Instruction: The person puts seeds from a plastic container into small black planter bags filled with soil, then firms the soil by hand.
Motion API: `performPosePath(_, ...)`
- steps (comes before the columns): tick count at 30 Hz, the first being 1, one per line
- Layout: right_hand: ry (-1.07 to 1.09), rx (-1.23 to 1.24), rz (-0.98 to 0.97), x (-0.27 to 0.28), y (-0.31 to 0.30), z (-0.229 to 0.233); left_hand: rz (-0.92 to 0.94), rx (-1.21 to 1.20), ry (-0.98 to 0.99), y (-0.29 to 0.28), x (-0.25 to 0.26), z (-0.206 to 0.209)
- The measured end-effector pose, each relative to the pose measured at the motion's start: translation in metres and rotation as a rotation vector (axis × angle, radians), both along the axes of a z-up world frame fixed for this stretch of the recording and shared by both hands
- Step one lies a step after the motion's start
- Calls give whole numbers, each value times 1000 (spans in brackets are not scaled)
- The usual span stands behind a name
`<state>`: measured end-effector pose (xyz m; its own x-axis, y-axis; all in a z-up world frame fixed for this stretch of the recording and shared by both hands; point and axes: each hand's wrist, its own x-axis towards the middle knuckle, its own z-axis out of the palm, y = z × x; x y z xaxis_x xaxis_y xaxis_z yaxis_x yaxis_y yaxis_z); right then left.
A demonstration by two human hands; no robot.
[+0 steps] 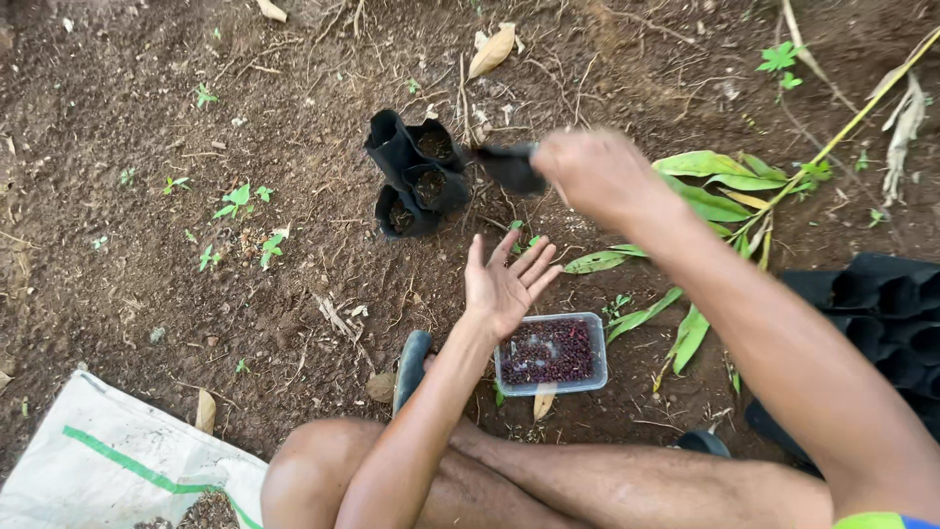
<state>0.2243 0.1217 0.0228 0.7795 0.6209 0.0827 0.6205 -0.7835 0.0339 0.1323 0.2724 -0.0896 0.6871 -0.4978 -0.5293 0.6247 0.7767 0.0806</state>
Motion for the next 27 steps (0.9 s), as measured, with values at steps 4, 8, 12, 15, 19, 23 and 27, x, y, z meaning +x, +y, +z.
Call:
performPosePath(4,115,41,1,-83,-22,-9,-86,-3,-23,-2,-7,5)
performPosePath(8,126,181,-91,-149,-18,-1,-254,150,-107,-27,-27,-21)
performPosePath(12,197,299,-256,-180,0,20,-202,167,29,-35,-30,-38)
performPosePath(15,223,293,-348,-186,13,16,-79,151,113,-29,-31,-53)
performPosePath(19,380,198,-409,-177,6,4,-8,165,122,-22,-22,-36)
performPosePath(23,226,466,-458,-175,10,14,24,74,128,-25,-18,-35)
performPosePath(27,-1,576,-422,-175,5,-2,35,41,174,-22,-18,-46)
